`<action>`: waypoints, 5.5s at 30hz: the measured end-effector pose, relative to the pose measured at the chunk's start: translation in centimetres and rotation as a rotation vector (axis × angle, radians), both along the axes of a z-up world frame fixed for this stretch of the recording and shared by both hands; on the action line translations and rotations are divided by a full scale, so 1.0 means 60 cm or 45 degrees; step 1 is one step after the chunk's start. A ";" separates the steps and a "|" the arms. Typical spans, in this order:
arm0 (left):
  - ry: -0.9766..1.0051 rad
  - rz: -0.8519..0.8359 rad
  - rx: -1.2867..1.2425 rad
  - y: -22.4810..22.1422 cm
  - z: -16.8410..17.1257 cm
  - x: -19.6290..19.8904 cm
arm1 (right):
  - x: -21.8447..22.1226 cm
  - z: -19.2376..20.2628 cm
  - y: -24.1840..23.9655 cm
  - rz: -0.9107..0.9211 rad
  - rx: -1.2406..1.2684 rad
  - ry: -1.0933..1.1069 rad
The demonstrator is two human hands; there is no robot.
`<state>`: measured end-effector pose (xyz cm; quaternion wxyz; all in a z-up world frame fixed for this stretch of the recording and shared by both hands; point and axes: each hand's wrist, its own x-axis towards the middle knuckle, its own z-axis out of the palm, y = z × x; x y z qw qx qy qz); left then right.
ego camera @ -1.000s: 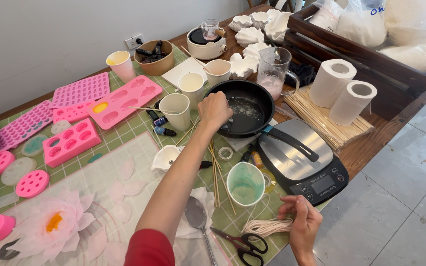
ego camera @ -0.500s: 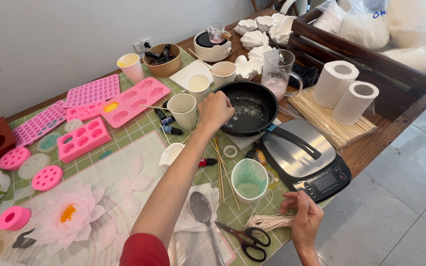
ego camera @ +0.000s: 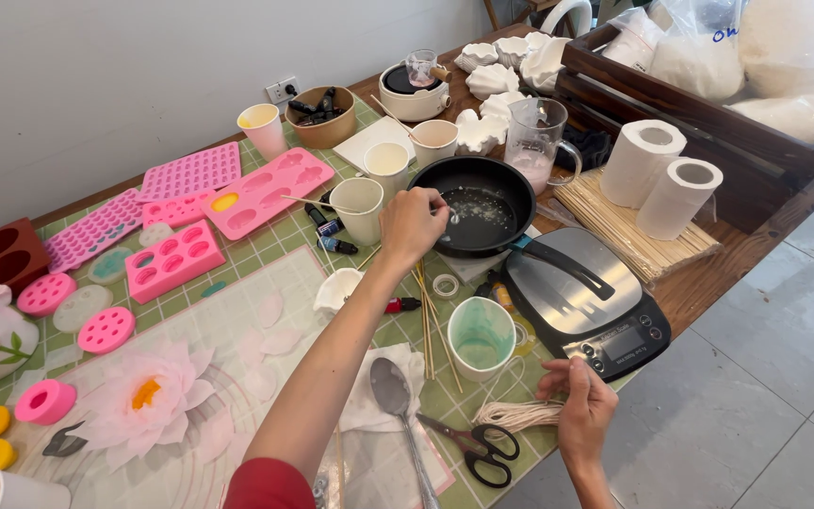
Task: Assembling a wick into a lotus-shaped candle and preparing the wick base.
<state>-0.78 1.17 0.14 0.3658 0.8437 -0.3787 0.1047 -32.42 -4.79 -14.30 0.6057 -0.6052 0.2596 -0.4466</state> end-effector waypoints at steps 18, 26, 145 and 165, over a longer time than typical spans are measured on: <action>0.129 0.031 0.000 0.026 -0.006 -0.008 | 0.001 0.003 0.000 0.013 -0.020 -0.013; 0.099 0.044 0.032 0.032 0.001 -0.017 | 0.003 0.006 0.001 0.018 -0.023 -0.025; 1.645 -0.224 -2.217 0.777 -0.138 -0.603 | 0.009 0.119 0.651 1.576 -0.162 -0.009; 0.371 0.569 -0.940 0.759 -0.011 -0.616 | 0.017 0.169 0.582 1.552 0.570 0.025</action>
